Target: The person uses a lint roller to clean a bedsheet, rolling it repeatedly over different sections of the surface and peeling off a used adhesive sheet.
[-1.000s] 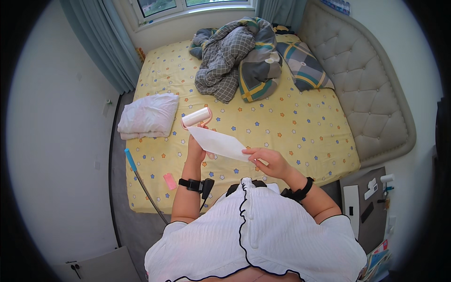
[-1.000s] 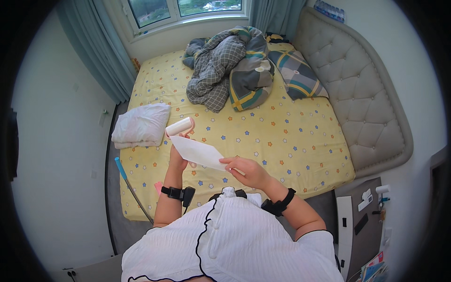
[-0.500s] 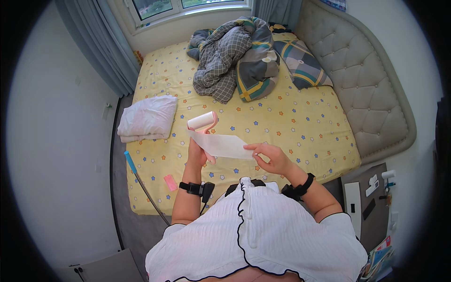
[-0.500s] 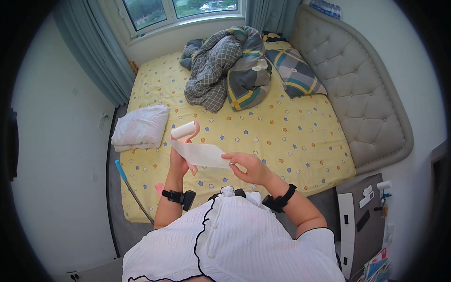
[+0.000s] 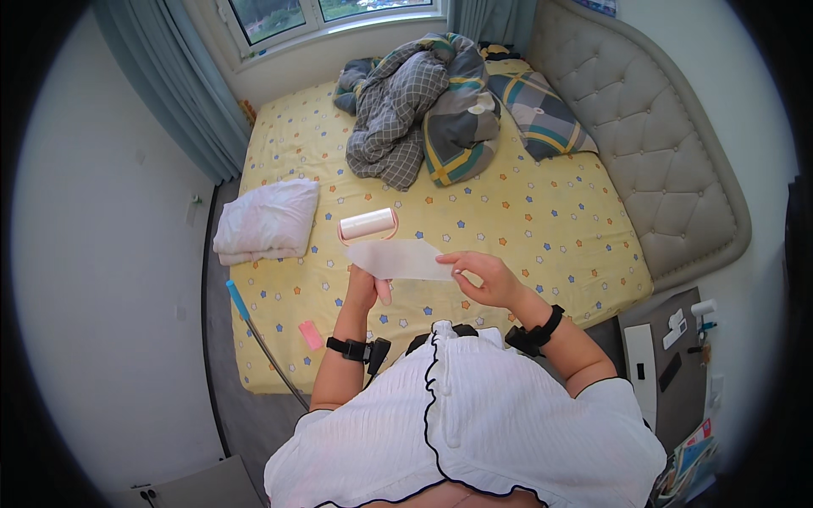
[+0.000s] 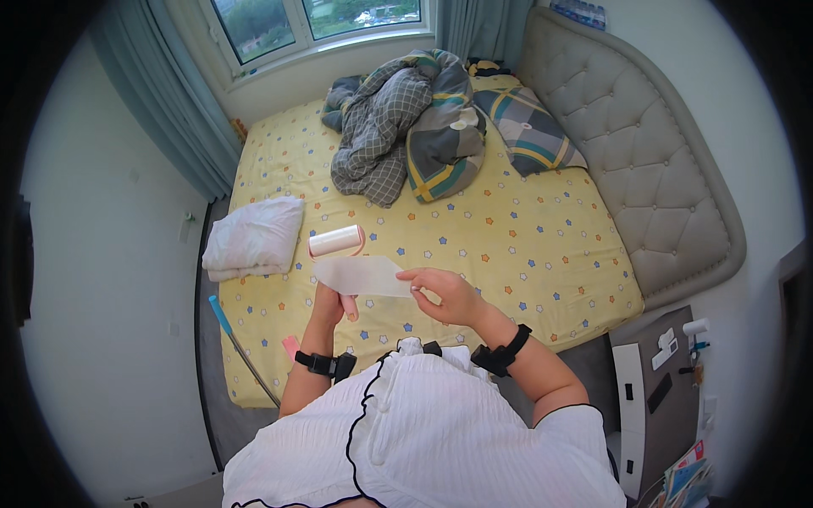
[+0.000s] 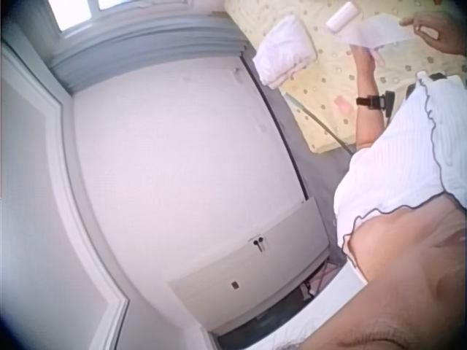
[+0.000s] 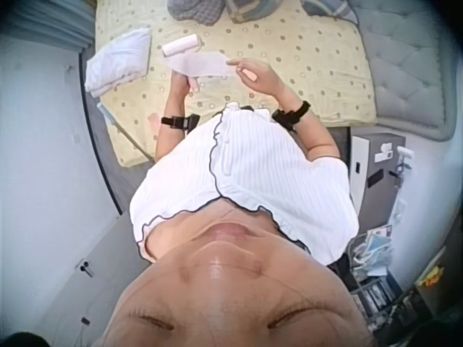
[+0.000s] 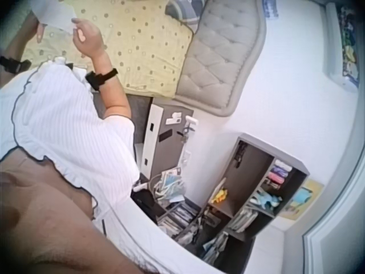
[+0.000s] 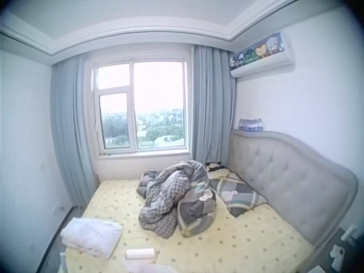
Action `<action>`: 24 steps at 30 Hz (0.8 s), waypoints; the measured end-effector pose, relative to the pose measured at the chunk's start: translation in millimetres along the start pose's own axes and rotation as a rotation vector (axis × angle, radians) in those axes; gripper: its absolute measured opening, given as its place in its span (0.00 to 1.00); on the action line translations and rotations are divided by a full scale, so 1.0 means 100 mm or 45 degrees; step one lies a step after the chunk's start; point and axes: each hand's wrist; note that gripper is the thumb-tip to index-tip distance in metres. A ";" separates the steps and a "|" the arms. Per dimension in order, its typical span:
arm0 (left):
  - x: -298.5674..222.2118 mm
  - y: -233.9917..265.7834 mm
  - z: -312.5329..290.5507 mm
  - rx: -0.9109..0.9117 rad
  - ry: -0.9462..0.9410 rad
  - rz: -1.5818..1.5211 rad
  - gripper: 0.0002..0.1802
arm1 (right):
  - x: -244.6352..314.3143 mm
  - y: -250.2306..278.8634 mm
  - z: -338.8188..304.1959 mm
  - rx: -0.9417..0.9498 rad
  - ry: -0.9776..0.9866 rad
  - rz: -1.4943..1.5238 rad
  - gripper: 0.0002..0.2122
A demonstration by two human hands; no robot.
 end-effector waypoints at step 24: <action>0.11 -0.34 0.02 -0.180 -0.095 0.312 0.22 | -0.02 -0.17 0.11 -0.025 -0.120 0.059 0.10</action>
Point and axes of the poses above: each hand's wrist, its own z-axis towards the middle knuckle, its own y-axis out of the back of the hand, x = y × z, and after that the axes turned 7 degrees about x, right-handed
